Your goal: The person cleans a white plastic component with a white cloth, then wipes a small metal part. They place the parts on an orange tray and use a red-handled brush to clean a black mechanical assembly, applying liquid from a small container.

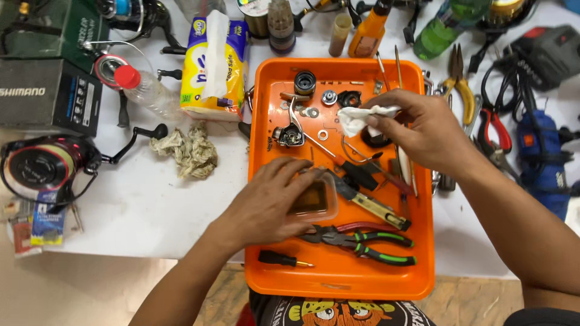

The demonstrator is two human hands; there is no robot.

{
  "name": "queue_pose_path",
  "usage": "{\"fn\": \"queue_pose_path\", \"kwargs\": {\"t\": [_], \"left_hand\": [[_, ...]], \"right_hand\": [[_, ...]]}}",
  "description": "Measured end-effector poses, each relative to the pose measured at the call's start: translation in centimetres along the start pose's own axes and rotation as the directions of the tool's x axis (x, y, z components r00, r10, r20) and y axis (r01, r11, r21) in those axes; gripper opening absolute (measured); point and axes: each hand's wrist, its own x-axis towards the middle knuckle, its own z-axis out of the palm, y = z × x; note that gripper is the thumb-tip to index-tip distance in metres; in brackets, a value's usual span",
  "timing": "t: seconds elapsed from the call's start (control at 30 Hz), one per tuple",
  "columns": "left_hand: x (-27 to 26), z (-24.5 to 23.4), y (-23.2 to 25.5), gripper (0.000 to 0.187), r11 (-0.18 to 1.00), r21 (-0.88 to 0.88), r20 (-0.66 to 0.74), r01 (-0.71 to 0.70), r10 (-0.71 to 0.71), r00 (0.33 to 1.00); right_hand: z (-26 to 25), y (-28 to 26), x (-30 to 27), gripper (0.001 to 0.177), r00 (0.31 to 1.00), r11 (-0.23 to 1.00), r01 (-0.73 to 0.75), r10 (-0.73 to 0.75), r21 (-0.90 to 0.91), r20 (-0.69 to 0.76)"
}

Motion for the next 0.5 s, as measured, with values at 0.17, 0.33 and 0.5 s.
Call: {"fn": "queue_pose_path", "kwargs": {"t": [0.17, 0.33, 0.5], "left_hand": [[-0.6, 0.5, -1.7, 0.088, 0.981, 0.156, 0.114, -0.118, 0.101, 0.988], [-1.2, -0.3, -2.4, 0.09, 0.963, 0.195, 0.2, -0.187, 0.147, 0.969], [-1.5, -0.4, -2.6, 0.105, 0.959, 0.167, 0.291, -0.227, 0.172, 0.941]], "right_hand": [[1.3, -0.1, -2.1, 0.02, 0.963, 0.962, -0.262, 0.255, -0.081, -0.091], [2.3, 1.1, -3.4, 0.012, 0.93, 0.941, -0.316, 0.283, -0.118, -0.234], [2.7, 1.2, -4.0, 0.03, 0.934, 0.947, -0.245, 0.173, -0.206, -0.312]]}}
